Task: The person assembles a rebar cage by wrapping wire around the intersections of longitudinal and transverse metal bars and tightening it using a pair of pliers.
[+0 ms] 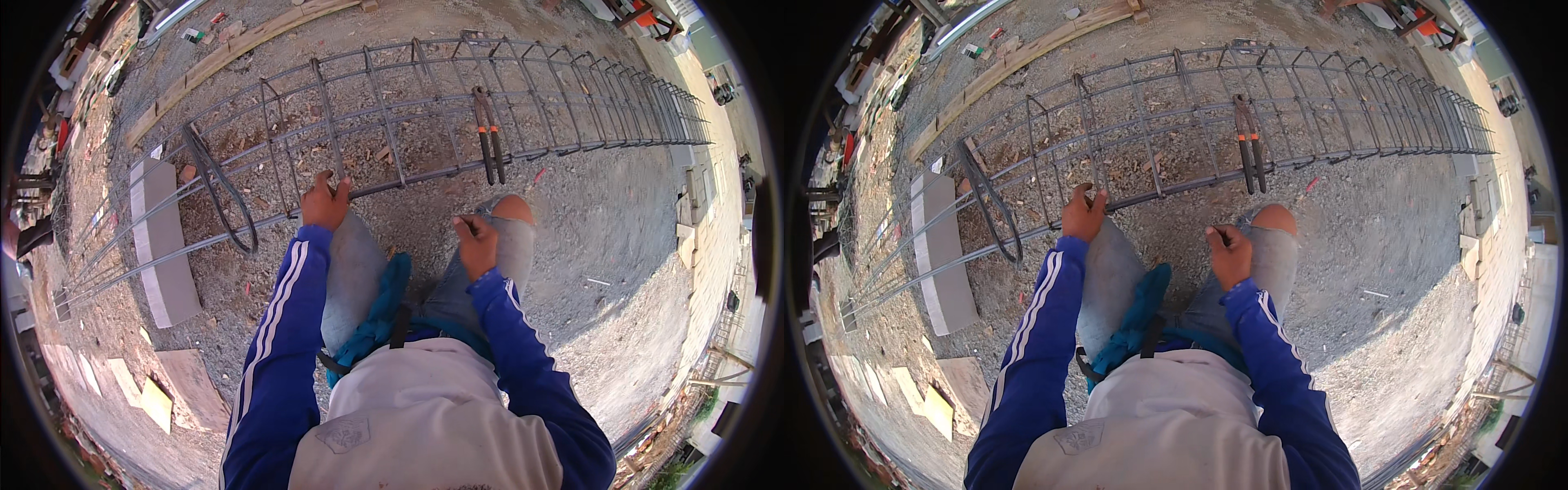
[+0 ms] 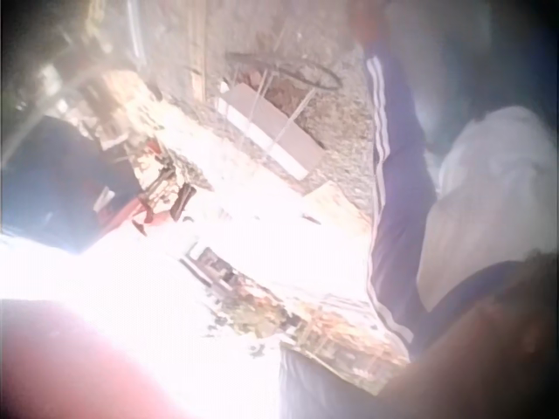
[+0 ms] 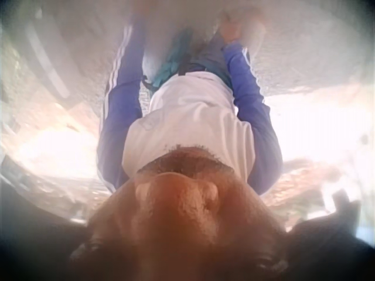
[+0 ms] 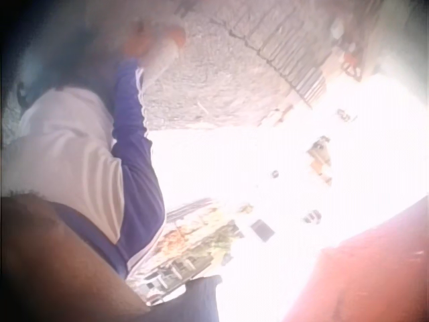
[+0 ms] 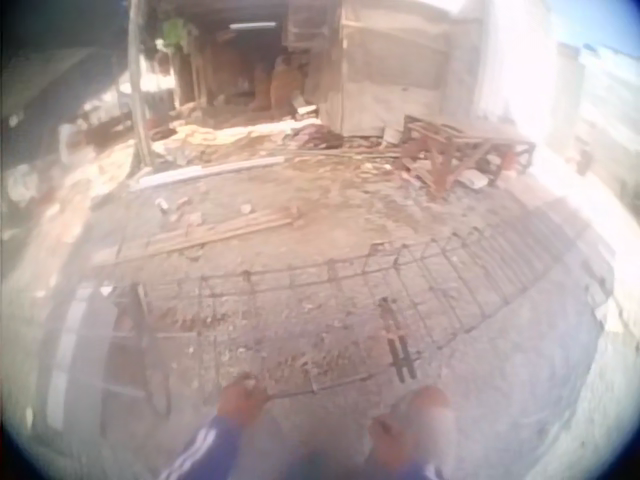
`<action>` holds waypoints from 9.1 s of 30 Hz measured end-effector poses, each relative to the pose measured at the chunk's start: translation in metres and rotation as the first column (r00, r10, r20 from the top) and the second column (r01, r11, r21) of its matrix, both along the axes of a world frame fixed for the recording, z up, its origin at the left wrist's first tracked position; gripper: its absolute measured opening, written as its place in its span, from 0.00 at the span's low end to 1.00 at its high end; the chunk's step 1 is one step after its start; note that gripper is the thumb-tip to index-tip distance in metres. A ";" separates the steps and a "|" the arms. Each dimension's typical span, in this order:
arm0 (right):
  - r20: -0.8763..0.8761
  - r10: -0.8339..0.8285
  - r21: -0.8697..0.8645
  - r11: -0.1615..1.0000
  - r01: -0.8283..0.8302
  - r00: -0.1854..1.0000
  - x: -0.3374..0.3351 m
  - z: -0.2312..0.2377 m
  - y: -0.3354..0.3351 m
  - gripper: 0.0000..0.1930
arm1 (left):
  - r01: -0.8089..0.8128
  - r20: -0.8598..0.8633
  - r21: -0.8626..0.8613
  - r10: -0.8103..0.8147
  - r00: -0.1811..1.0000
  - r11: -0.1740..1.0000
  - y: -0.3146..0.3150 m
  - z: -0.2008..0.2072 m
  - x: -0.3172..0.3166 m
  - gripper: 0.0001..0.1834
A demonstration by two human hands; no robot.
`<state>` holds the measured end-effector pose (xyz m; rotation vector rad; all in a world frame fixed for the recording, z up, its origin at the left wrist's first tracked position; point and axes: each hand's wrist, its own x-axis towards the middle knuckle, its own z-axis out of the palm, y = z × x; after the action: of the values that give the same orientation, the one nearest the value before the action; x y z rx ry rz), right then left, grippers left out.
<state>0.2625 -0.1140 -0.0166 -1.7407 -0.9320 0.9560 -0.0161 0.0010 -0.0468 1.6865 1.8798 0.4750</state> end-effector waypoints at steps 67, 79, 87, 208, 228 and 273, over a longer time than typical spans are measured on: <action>0.638 0.762 -0.606 0.586 -0.538 0.111 -0.049 0.003 0.160 0.12 | 0.156 0.846 -0.516 0.473 0.246 0.842 -0.037 -0.048 0.112 0.13; 0.650 0.692 -0.494 0.699 -0.517 0.315 -0.038 -0.004 0.150 0.10 | 0.045 0.675 -0.049 0.000 0.738 0.998 -0.046 -0.056 0.112 0.12; 0.562 0.619 -0.194 0.743 -0.640 0.549 -0.031 -0.012 0.127 0.12 | 0.011 0.441 -0.049 0.012 0.898 0.999 -0.034 -0.015 0.096 0.15; 0.763 0.392 -0.471 0.881 0.028 0.514 0.078 -0.004 0.119 0.31 | 0.272 0.823 -0.569 0.535 0.192 0.776 -0.065 -0.001 0.124 0.26; -0.184 0.543 -0.414 0.714 -0.565 0.820 -0.017 0.045 -0.012 0.12 | 0.093 0.773 -0.581 0.584 -0.248 0.809 -0.072 0.009 0.112 0.40; -0.188 0.406 -0.590 0.681 -0.433 0.894 -0.026 0.082 0.013 0.09 | 0.262 0.818 -0.574 0.558 0.138 0.776 -0.046 0.008 0.121 0.30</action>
<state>0.2367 -0.1007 0.0654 -2.0672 -1.0941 1.7621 0.1046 -0.0453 -0.0386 0.3209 0.8963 0.7163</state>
